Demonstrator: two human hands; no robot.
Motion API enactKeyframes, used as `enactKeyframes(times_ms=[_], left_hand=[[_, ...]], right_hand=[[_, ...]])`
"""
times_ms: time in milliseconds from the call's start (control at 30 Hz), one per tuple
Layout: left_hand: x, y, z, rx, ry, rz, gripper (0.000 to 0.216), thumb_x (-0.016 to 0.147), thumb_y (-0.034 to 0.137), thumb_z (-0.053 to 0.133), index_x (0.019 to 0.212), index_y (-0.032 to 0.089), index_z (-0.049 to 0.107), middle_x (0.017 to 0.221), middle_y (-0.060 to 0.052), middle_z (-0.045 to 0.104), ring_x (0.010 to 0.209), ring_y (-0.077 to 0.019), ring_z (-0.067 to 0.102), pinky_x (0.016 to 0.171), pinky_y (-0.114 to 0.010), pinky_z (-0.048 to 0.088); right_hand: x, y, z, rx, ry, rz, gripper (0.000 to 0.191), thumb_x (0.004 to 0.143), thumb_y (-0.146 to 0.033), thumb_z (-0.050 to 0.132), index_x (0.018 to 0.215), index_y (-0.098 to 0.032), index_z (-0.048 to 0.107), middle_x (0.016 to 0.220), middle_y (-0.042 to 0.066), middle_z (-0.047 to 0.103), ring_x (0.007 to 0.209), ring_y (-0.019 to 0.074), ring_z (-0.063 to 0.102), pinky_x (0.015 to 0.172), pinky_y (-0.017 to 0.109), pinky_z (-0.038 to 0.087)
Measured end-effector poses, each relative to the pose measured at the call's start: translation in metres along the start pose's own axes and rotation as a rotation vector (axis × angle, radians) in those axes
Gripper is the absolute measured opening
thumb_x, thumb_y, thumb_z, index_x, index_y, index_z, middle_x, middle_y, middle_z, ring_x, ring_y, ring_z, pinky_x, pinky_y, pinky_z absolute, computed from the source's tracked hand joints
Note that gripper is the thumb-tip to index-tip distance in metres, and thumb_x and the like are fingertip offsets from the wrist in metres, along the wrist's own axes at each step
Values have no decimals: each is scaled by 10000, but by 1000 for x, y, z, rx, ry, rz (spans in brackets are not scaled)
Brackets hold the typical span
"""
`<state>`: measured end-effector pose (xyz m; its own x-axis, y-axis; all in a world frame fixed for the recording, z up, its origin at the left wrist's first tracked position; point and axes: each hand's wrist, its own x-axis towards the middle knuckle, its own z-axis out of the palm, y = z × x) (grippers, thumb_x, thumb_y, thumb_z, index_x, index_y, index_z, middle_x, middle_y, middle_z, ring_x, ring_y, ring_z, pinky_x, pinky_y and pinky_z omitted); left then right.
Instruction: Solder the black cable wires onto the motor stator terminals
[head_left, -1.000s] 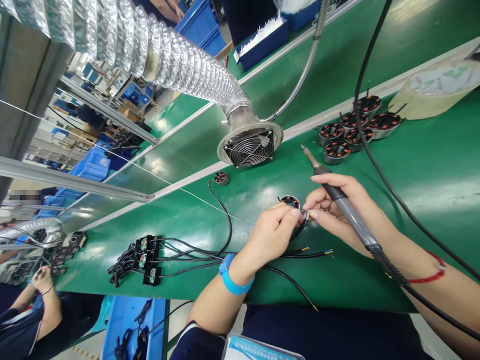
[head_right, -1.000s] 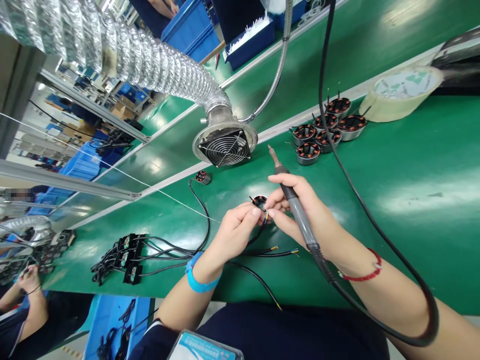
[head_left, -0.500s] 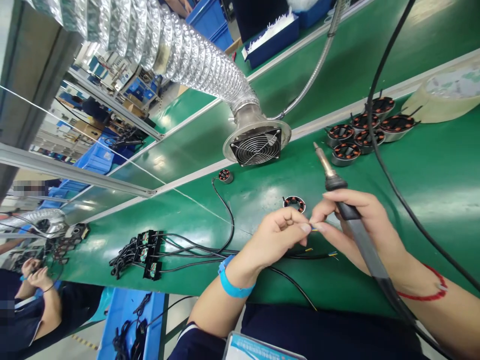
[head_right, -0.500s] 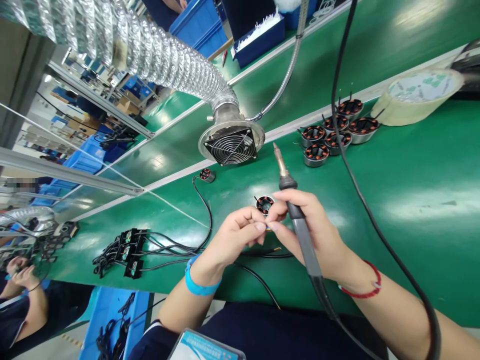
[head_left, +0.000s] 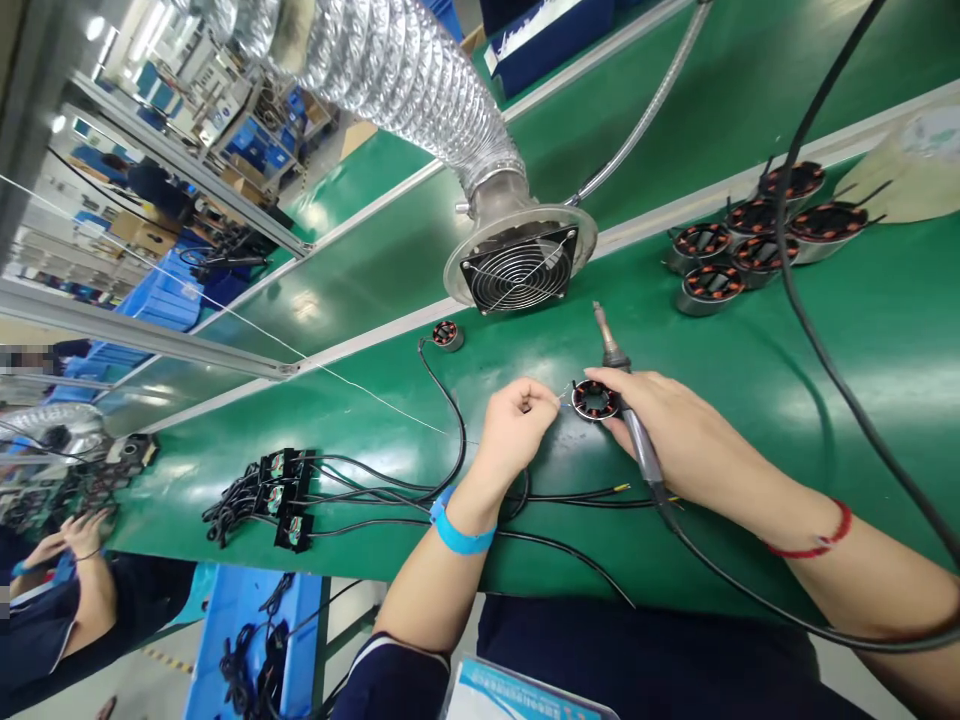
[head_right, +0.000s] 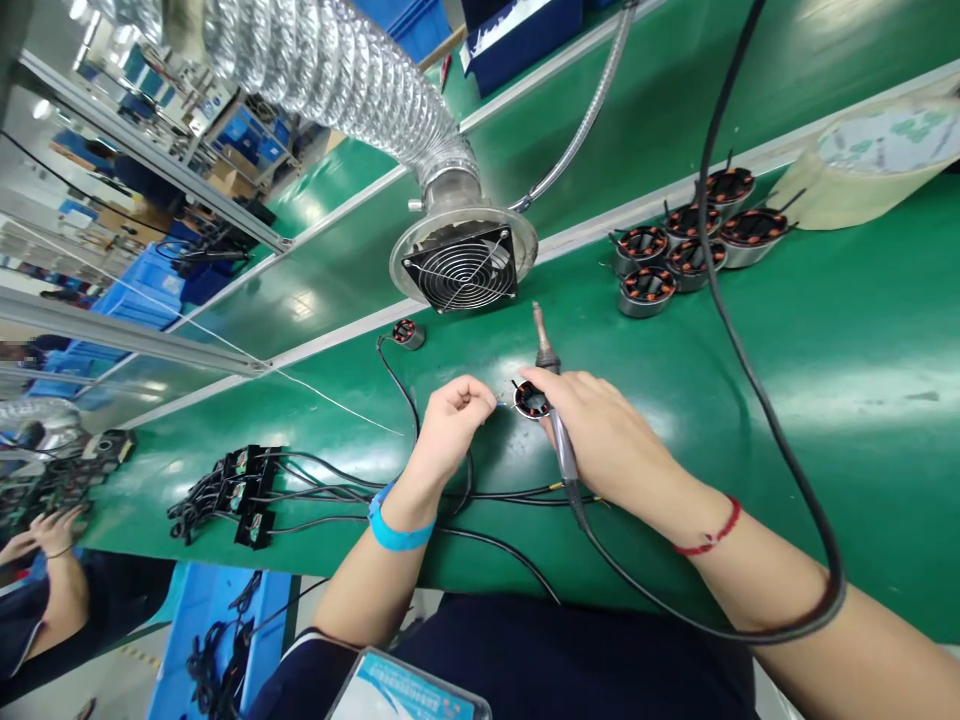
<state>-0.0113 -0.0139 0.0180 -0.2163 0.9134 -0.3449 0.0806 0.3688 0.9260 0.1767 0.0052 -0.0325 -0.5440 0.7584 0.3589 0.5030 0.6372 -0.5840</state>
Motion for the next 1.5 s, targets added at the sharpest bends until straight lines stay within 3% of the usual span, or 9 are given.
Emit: enactKeyframes(times_ms=[67, 167, 300, 467, 567, 733, 967, 1167, 1500], left_hand=[[2, 0, -2, 7, -3, -8, 87, 641, 122, 593, 564, 161, 583, 519, 61, 510, 529, -68, 412, 559, -223, 310], [6, -2, -3, -1, -23, -4, 93, 651, 115, 597, 569, 159, 590, 526, 61, 513, 536, -66, 412, 562, -220, 316], [11, -9, -1, -5, -60, 45, 81, 673, 119, 606, 603, 158, 612, 559, 57, 539, 556, -68, 437, 569, -217, 335], [13, -17, -1, 46, -88, 130, 83, 734, 169, 625, 652, 165, 628, 602, 51, 576, 584, -75, 475, 591, -218, 364], [13, -19, -2, 77, -90, 167, 84, 758, 173, 624, 675, 167, 636, 641, 42, 604, 611, -79, 496, 605, -218, 375], [12, -20, -3, 71, -104, 188, 83, 774, 169, 621, 693, 170, 638, 645, 42, 597, 604, -76, 484, 580, -214, 357], [12, -20, -2, 37, -112, 229, 90, 775, 159, 606, 688, 170, 627, 637, 45, 589, 595, -72, 485, 567, -211, 358], [13, -18, 0, 54, -122, 197, 125, 795, 142, 604, 674, 174, 603, 636, 40, 583, 609, -74, 491, 577, -211, 367], [13, -18, 0, 17, -106, 172, 124, 793, 152, 629, 674, 176, 608, 628, 41, 576, 615, -77, 498, 576, -209, 373]], right_hand=[[1, -1, 0, -21, 4, -16, 383, 966, -249, 484, 1343, -194, 527, 1022, 108, 713, 892, 294, 703, 764, 472, 600], [2, -5, -9, 1, 57, -39, 425, 1000, -292, 503, 1418, -219, 481, 1166, 117, 718, 1022, 303, 703, 828, 474, 596], [2, -16, -22, 97, 209, 15, 482, 1034, -230, 504, 1505, -298, 428, 1078, 38, 754, 975, 200, 725, 872, 343, 586], [-5, -19, -22, 151, 470, -12, 299, 917, -217, 712, 1205, -295, 682, 898, 12, 735, 728, 157, 695, 677, 267, 562], [-14, -15, -20, 155, 517, 36, 98, 911, -271, 715, 1008, -262, 731, 855, 26, 740, 648, 160, 684, 550, 274, 530], [-18, -14, -23, 161, 473, -23, 95, 929, -294, 684, 889, -225, 736, 775, 12, 724, 524, 89, 592, 457, 210, 470], [-14, -17, -23, 161, 432, -29, 145, 969, -316, 643, 886, -234, 729, 735, 10, 722, 463, 87, 588, 408, 206, 457], [-13, -25, -25, 176, 365, -13, 139, 983, -273, 613, 892, -266, 718, 790, 20, 737, 639, 149, 703, 556, 258, 569], [-13, -28, -26, 163, 339, -3, 114, 978, -252, 618, 916, -275, 710, 808, 17, 739, 687, 155, 720, 607, 262, 588]])
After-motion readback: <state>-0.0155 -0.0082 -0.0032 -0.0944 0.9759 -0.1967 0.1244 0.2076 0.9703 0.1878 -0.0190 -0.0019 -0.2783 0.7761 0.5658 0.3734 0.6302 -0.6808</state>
